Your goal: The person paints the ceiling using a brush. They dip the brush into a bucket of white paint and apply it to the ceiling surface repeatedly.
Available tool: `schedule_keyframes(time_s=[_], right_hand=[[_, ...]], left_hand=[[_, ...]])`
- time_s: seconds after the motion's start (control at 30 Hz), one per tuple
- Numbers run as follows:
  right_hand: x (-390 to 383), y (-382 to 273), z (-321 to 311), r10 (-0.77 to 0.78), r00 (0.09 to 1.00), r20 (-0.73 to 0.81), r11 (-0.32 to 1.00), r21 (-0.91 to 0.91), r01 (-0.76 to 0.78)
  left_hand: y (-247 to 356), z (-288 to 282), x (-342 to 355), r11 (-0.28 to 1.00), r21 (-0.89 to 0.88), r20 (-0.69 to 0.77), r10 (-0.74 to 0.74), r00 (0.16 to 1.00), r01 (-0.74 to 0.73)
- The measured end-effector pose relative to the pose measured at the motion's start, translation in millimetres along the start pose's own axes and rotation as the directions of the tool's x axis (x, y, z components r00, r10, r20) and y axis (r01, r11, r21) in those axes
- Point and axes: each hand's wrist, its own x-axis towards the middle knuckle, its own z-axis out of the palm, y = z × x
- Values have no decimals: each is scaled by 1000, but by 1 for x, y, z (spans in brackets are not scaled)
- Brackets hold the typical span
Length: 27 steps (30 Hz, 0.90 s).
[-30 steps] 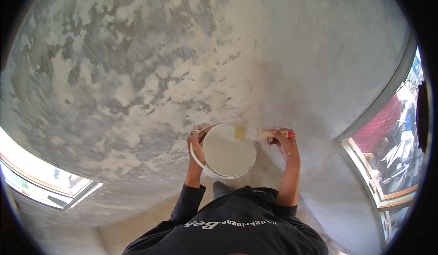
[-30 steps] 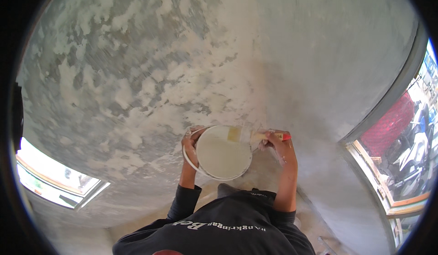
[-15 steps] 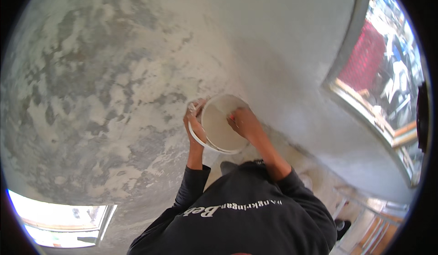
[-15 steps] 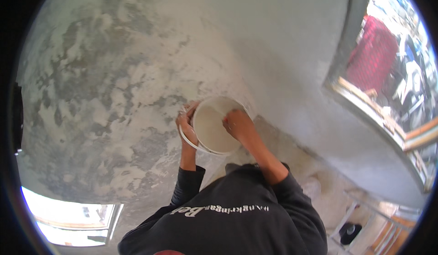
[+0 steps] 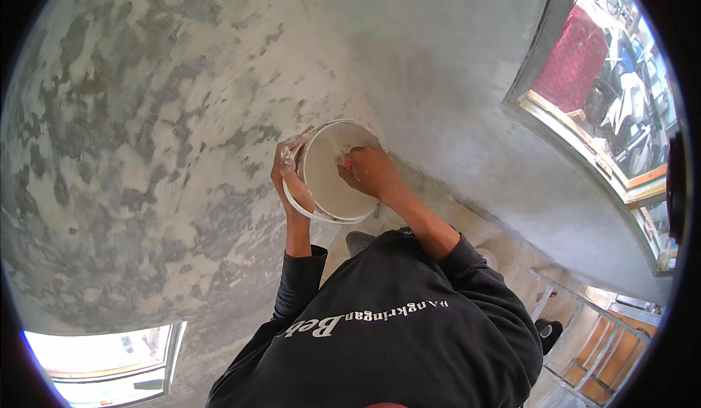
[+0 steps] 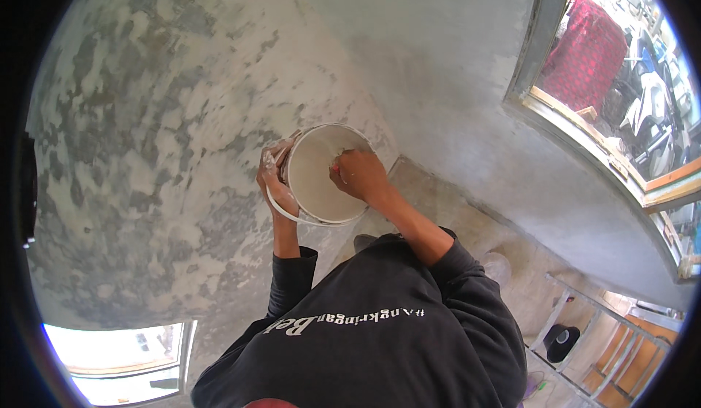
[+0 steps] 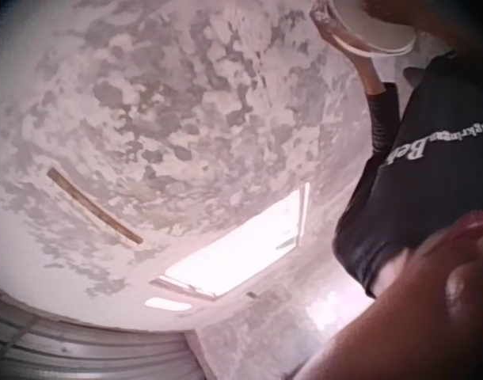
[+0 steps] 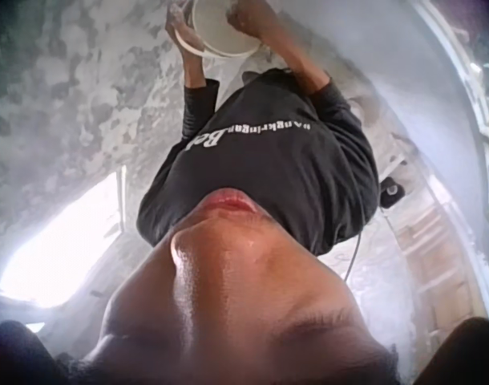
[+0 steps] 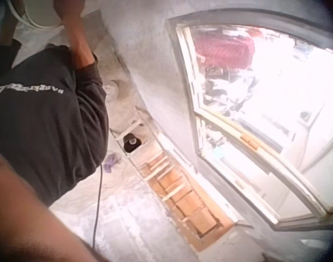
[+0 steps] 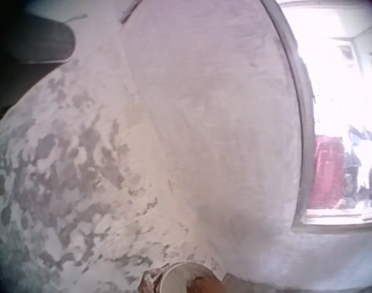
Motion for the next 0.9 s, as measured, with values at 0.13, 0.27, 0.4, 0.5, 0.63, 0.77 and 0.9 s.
schedule_keyframes(time_s=[0.13, 0.27, 0.4, 0.5, 0.63, 0.77, 0.9], right_hand=[[-1, 1, 14, -82, 994, -78, 995, 54, 86], [2, 4, 28, -77, 983, -169, 992, 85, 92], [1, 0, 21, -75, 997, 3, 995, 59, 75], [1, 0, 26, -114, 989, -100, 986, 108, 124], [5, 6, 33, -192, 975, -109, 980, 23, 196], [3, 4, 29, -187, 982, -26, 980, 64, 188], [1, -1, 29, -183, 977, -114, 976, 100, 194]], left_hand=[[1, -5, -6, 999, -33, -52, -44, 998, 42], [3, -9, -9, 1000, 13, -37, -6, 999, 6], [2, -11, -12, 999, 4, -59, -37, 998, 37], [-2, -12, -14, 999, -6, -80, -38, 996, 38], [-12, -25, -19, 998, 32, -32, 46, 998, -45], [-47, -37, -30, 988, 152, -101, 46, 994, -30], [-60, -34, -42, 936, 346, -190, 145, 971, -72]])
